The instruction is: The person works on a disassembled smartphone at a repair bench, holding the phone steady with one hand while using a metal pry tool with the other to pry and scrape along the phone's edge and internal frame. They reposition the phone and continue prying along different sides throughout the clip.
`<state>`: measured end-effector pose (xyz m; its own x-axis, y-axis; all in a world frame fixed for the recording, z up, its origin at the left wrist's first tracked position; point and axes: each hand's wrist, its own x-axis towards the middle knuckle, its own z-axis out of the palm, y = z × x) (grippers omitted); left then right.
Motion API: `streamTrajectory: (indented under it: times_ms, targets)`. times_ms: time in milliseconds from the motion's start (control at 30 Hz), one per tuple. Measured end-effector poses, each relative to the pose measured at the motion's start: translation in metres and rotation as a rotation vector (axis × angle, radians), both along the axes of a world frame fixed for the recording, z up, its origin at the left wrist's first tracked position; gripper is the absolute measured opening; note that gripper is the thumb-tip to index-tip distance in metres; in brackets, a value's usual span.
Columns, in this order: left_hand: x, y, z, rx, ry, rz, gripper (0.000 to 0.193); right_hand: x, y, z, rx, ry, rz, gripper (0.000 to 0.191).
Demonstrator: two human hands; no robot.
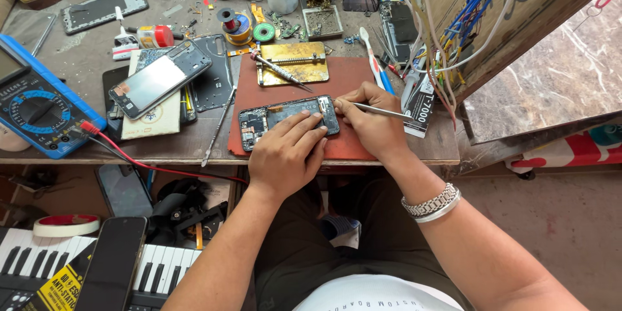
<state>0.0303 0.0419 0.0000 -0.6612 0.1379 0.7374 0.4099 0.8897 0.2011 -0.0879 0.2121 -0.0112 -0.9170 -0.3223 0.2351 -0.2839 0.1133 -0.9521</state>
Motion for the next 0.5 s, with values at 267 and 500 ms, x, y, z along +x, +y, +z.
streamTrajectory:
  times_ms: [267,500]
  targets:
    - [0.0003,-0.0002,0.0018,0.001,0.003,0.000,0.014,-0.0043,-0.0023,0.0050,-0.017,-0.096,0.022,0.014]
    - [0.0011,0.0010,0.0045,0.021,-0.012,-0.017,0.014,-0.0092,0.0015,0.0073,0.011,-0.122,0.098,0.010]
